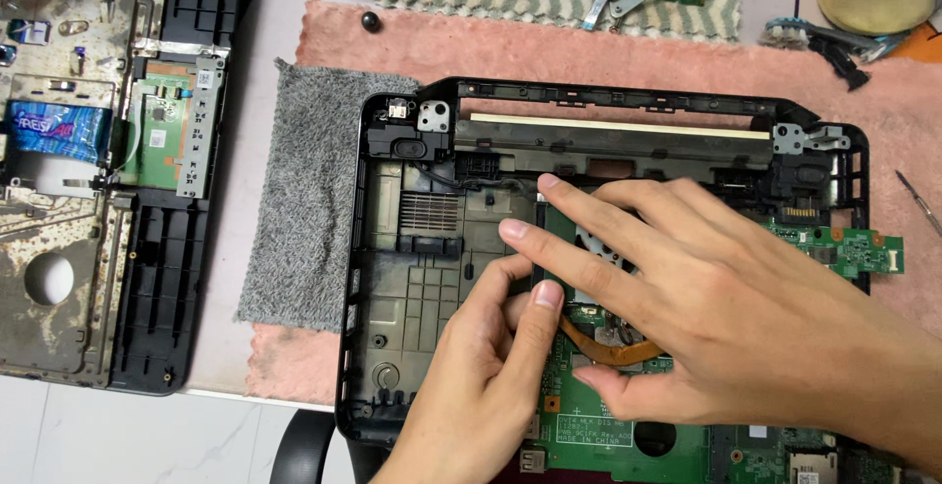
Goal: The person works on a disassembled laptop motherboard, using a screwdriver to remove screws and detach a cooling fan. They then lift the motherboard out of the chassis, flip it over, and continue to manipulate components and ribbon cables.
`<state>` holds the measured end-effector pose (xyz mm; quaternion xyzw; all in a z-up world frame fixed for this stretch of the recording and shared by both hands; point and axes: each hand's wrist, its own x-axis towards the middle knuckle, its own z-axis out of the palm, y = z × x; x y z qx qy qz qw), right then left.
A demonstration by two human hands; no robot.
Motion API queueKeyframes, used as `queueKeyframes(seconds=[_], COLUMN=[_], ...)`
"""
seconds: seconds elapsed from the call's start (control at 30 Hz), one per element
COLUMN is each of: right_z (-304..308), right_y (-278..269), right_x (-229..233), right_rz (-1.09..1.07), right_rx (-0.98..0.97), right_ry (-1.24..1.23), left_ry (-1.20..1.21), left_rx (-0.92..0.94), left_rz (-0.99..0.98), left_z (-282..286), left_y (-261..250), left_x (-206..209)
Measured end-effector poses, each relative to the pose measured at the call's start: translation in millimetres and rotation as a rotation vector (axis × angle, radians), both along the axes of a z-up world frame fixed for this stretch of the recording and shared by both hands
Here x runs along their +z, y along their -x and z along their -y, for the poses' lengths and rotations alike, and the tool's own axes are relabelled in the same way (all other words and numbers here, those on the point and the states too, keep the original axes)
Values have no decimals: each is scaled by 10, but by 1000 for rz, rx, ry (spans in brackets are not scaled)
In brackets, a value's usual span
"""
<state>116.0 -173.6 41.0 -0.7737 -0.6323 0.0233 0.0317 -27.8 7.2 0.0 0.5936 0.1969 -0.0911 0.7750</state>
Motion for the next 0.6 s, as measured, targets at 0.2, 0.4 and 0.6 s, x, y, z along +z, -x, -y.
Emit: queueKeyframes(seconds=[0.2, 0.4, 0.6], right_z=[139, 345, 541], right_y=[-43, 97, 331], right_x=[-10, 188, 37], right_rz=[14, -18, -37], right_rx=[5, -138, -271], right_ry=[6, -179, -185], left_ry=[12, 203, 225], left_rx=[10, 65, 75], left_rz=[27, 14, -125], left_z=[13, 48, 32], left_y=[6, -2, -46], left_x=[-25, -39, 63])
